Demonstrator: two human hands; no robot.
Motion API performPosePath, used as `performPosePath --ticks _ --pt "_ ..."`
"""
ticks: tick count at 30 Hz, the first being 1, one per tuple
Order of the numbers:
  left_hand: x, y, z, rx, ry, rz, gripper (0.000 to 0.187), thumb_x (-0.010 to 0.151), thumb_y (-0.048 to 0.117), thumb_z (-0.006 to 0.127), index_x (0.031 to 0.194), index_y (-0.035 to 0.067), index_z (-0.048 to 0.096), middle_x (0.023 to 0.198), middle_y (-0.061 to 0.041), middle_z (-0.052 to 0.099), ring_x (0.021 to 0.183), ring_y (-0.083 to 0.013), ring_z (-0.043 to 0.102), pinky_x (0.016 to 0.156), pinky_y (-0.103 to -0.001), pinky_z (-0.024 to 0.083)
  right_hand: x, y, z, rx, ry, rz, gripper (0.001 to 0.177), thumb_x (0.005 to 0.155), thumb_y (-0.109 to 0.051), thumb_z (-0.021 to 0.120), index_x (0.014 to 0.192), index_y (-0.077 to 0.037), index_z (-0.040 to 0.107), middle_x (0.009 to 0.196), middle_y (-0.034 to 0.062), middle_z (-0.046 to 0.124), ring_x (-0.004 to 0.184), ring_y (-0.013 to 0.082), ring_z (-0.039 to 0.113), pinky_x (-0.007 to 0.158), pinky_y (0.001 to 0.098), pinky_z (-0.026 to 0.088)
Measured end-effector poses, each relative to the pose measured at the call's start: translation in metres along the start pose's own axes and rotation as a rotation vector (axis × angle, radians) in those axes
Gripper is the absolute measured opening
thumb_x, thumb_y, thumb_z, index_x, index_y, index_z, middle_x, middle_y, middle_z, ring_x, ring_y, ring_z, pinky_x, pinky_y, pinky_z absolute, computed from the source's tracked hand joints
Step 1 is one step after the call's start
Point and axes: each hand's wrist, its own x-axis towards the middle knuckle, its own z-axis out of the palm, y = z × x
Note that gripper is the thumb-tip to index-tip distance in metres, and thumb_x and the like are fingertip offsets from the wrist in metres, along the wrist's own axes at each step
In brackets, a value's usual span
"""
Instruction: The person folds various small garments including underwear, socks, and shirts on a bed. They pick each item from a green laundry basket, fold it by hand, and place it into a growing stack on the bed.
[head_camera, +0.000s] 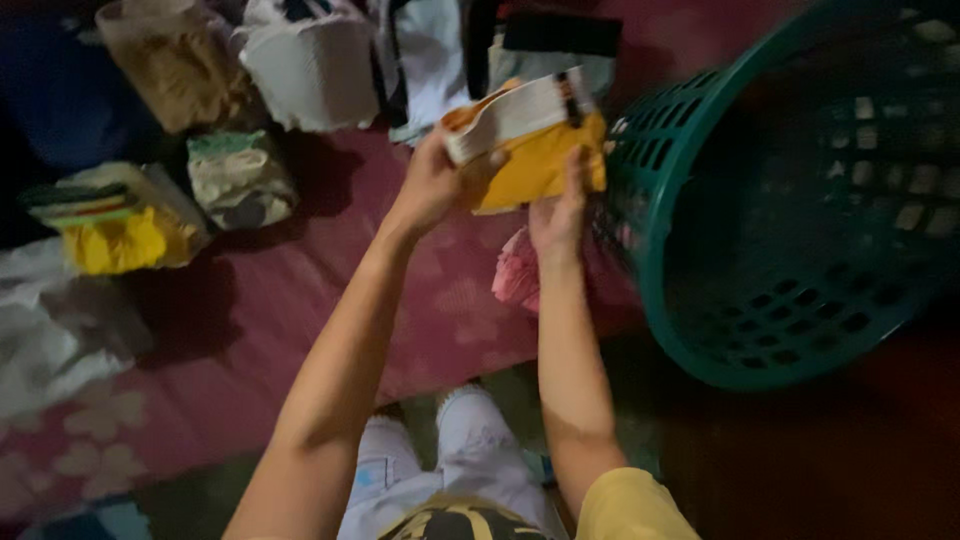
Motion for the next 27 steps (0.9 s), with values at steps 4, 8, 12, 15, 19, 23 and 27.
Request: performPosePath --ticks 4,8,12,15,19,23,27 --pt "0.082 -0.004 0.04 0.416 0.146 -0.116 0.055 0.098 0.026 0.078 0.144 0.009 0.054 0.1 -0.013 0.068 0.089 -0.0236 0.062 0.081 -0.036 0.053 0.062 -0.018 0.012 -0.642 0.201 -0.603 0.073 0.102 -0.03 0.073 0.157 -0.004 0.033 0.156 0.0192 0.043 0.144 0.0355 0.045 0.122 0.0512 0.038" --pt "0.106 -0.038 0.067 0.86 0.422 0.465 0.07 0.091 0.019 0.075 0.151 0.005 0.041 0.14 -0.019 0.051 0.133 -0.0337 0.047 0.113 -0.045 0.041 0.063 -0.011 0.02 -1.508 0.475 -0.85 0.081 0.109 -0.035 0.061 0.167 -0.009 0.011 0.169 0.0199 0.017 0.157 0.0416 0.027 0.13 0.0532 0.025" --pt "0.116 -0.065 0.069 1.326 0.175 0.586 0.055 0.108 0.021 0.06 0.16 0.017 0.044 0.165 -0.008 0.038 0.157 -0.0311 0.032 0.131 -0.046 0.027 0.066 -0.012 0.011 -2.043 0.115 -0.607 0.066 0.117 -0.03 0.047 0.17 -0.012 0.011 0.176 0.0212 0.006 0.164 0.0449 0.006 0.133 0.0581 0.007" --pt "0.131 -0.077 0.062 1.406 0.059 0.529 0.057 0.113 0.028 0.053 0.166 0.016 0.039 0.173 -0.009 0.026 0.161 -0.0332 0.022 0.132 -0.048 0.018 0.109 -0.006 0.002 -1.799 -0.118 -0.74 0.067 0.115 -0.043 0.043 0.169 -0.016 0.014 0.176 0.0155 0.001 0.163 0.0434 0.0 0.135 0.0521 0.011" --pt "0.163 -0.09 0.065 1.398 0.068 0.439 0.058 0.111 0.037 0.051 0.164 0.018 0.037 0.17 -0.01 0.022 0.157 -0.0347 0.017 0.126 -0.057 0.012 0.157 -0.008 -0.018 -1.885 -0.153 -0.703 0.056 0.119 -0.036 0.033 0.171 -0.021 0.016 0.179 0.0099 0.006 0.167 0.041 0.004 0.139 0.0566 0.009" --pt "0.17 -0.1 0.059 1.329 0.11 0.398 0.058 0.111 0.037 0.055 0.163 0.018 0.038 0.17 -0.009 0.025 0.158 -0.0362 0.017 0.128 -0.055 0.017 0.164 0.007 -0.026 -1.92 -0.092 -0.612 0.053 0.119 -0.029 0.035 0.169 -0.026 0.021 0.178 0.0132 0.005 0.163 0.0466 0.001 0.135 0.0559 0.013" --pt "0.143 -0.115 0.054 1.226 0.157 0.444 0.059 0.109 0.03 0.059 0.164 0.02 0.038 0.17 -0.01 0.028 0.158 -0.0415 0.018 0.131 -0.052 0.024 0.149 0.016 -0.034 -1.864 -0.154 -0.757 0.049 0.119 -0.031 0.035 0.168 -0.03 0.025 0.178 0.0093 0.004 0.165 0.042 0.005 0.137 0.0545 0.013"
